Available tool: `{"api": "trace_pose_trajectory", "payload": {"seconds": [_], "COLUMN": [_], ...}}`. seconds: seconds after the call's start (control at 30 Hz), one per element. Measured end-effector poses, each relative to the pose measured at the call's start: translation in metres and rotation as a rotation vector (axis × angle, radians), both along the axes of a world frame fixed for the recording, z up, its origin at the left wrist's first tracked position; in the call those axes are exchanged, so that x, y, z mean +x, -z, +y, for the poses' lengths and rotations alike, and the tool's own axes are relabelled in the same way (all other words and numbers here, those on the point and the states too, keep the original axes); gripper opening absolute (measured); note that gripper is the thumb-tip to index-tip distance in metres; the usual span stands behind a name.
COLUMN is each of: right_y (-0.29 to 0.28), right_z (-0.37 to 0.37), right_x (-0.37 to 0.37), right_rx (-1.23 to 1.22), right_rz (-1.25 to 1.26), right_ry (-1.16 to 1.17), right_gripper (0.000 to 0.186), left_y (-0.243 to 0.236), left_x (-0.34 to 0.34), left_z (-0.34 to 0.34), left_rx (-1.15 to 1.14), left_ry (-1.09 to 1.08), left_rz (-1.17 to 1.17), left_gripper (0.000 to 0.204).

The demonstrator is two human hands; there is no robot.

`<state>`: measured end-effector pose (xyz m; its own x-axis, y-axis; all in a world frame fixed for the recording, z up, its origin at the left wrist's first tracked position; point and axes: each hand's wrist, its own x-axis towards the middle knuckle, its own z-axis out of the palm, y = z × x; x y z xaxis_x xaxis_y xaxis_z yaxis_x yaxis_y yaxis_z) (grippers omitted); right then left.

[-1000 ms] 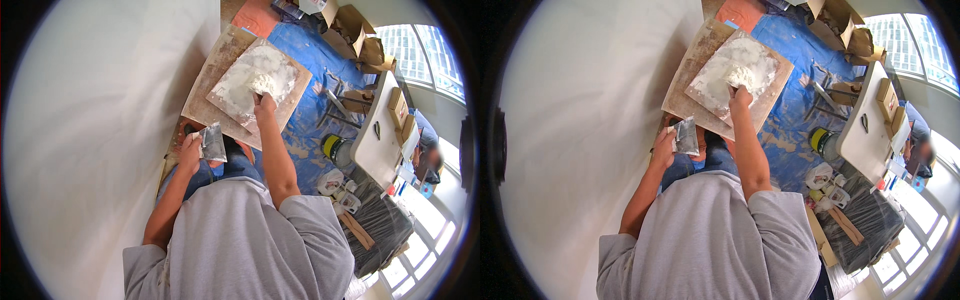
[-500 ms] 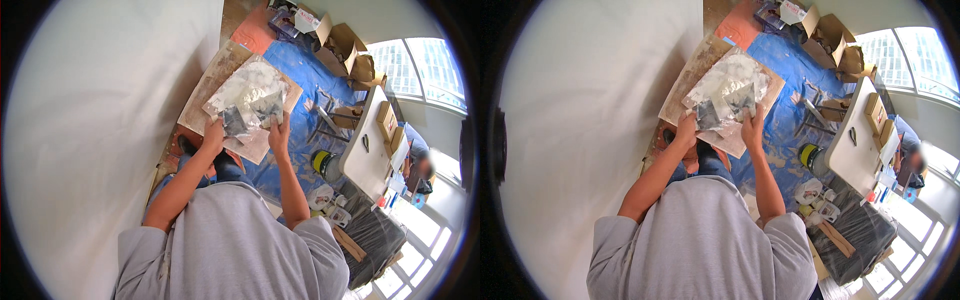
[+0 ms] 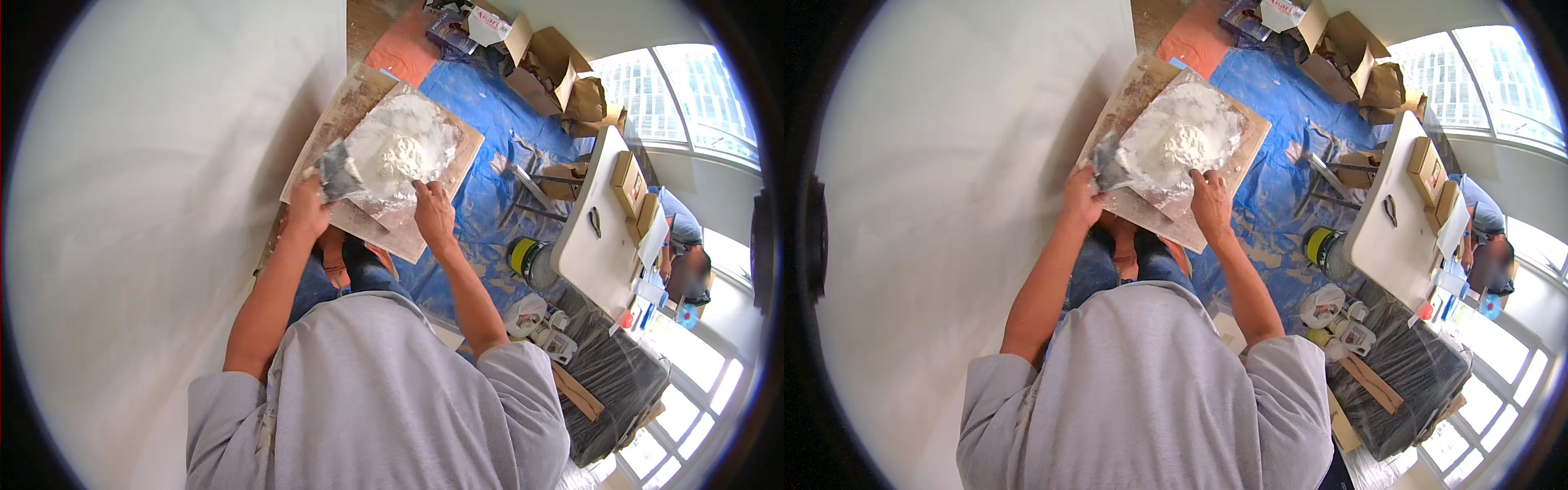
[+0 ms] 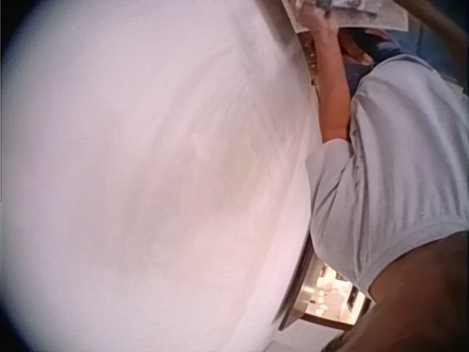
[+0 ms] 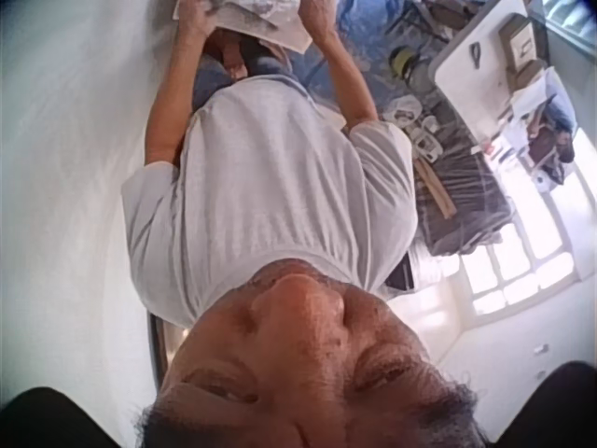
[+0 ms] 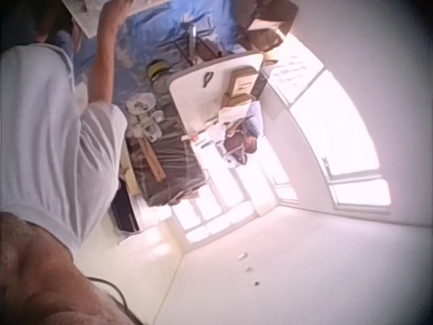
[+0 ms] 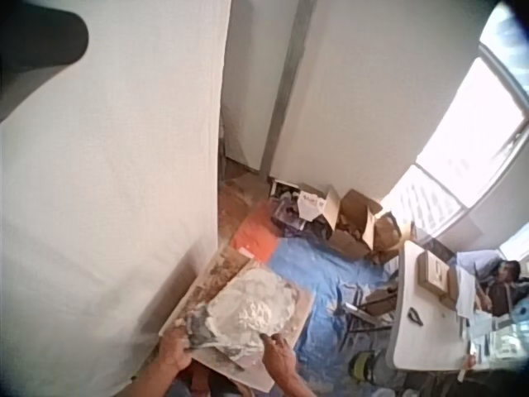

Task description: Apply and smooth joint compound onto a wall surface using a putty knife.

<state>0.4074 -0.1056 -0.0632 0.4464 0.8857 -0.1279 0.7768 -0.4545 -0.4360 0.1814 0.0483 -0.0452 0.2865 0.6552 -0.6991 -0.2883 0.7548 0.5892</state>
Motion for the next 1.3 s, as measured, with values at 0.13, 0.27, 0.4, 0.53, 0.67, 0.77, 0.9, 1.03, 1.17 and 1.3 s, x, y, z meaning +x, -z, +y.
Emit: {"api": "trace_pose_trajectory", "payload": {"seconds": [0.13,0.27,0.4,0.53,0.67,0.77,0.9,1.03,1.17,1.3], "right_y": [0.048,0.084,0.103,0.109,0.107,0.08,0.075,0.132,0.129,0.11], "right_z": [0.001,-0.015,-0.019,-0.016,-0.04,-0.028,0.001,-0.011,-0.002,-0.009], "right_x": [-0.015,-0.02,-0.014,-0.027,-0.02,-0.01,-0.004,-0.006,-0.008,-0.005], "right_rx": [-0.095,-0.157,-0.18,-0.177,-0.312,-0.328,-0.02,-0.101,-0.174,-0.22], "right_rz": [-0.109,-0.17,-0.198,-0.22,-0.188,-0.178,-0.309,-0.276,-0.229,-0.186], "right_ry": [-0.04,-0.066,-0.137,-0.24,-0.385,-0.346,-0.164,-0.198,-0.2,-0.309], "right_gripper": [0.032,0.036,0.041,0.041,0.042,0.046,0.052,0.053,0.041,0.027], "left_y": [0.004,0.004,0.015,0.017,0.017,0.017,0.016,0.006,0.001,0.008], "left_x": [-0.038,-0.068,-0.086,-0.09,-0.091,-0.09,-0.086,-0.073,-0.07,-0.069], "left_z": [-0.01,-0.036,-0.064,-0.076,-0.077,-0.073,-0.074,-0.074,-0.075,-0.072], "left_rx": [-0.038,-0.1,-0.146,-0.182,-0.168,-0.145,-0.141,-0.153,-0.127,-0.113], "left_ry": [-0.106,-0.101,-0.103,-0.078,-0.077,-0.077,-0.054,-0.003,0.013,0.037], "left_rz": [0.052,0.146,0.099,0.114,0.083,0.075,0.052,0.069,0.071,0.059], "left_gripper": [0.018,0.018,0.02,0.022,0.021,0.021,0.021,0.021,0.021,0.027]}}
